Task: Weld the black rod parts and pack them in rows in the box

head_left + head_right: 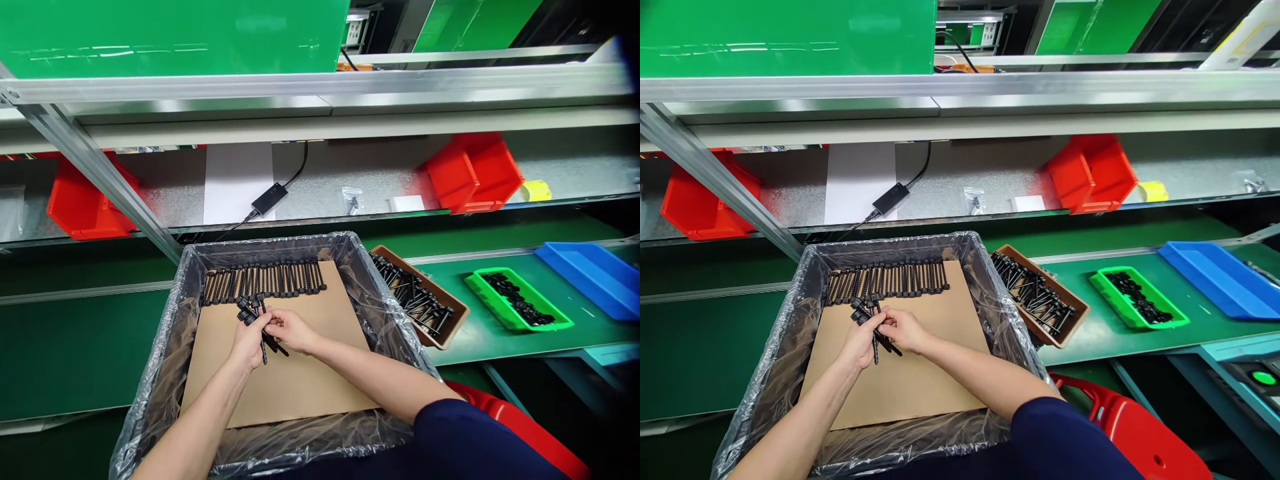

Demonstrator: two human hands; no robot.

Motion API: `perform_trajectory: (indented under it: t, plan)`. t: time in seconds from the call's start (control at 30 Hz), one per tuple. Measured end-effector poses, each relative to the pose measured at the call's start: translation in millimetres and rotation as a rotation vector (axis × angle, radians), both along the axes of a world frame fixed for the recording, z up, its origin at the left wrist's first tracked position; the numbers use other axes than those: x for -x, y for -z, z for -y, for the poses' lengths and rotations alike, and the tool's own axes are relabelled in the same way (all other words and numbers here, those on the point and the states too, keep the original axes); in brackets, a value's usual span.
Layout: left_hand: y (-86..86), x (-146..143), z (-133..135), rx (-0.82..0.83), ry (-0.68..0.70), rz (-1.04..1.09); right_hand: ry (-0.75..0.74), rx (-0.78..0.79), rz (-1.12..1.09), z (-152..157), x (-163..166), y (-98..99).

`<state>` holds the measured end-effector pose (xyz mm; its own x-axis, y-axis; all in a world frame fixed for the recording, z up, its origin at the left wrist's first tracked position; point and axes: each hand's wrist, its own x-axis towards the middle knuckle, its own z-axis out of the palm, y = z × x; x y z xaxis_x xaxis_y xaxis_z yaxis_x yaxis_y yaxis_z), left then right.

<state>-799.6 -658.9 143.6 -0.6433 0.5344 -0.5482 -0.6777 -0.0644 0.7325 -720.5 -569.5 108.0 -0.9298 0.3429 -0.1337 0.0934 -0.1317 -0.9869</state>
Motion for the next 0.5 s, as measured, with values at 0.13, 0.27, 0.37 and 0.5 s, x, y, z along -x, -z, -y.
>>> perform_trajectory:
  t: [0.13, 0.27, 0.37, 0.5]
  plan:
    - [-3.5, -2.1, 1.5, -0.03, 0.051, 0.011, 0.038, 0.092, -0.032, 0.9, -3.6, -9.7]
    - [-7.4, -2.6, 4.3, -0.023, 0.118, -0.013, 0.094, 0.009, 0.09, -37.9, -12.9, -11.3]
    - [-10.0, -1.5, 5.5, 0.002, 0.134, 0.021, 0.406, -0.26, 0.271, -90.6, -20.7, 1.3]
    - [-14.6, -1.7, 6.7, 0.022, 0.189, 0.059, 0.692, -0.584, 0.731, -166.2, -32.5, 26.7]
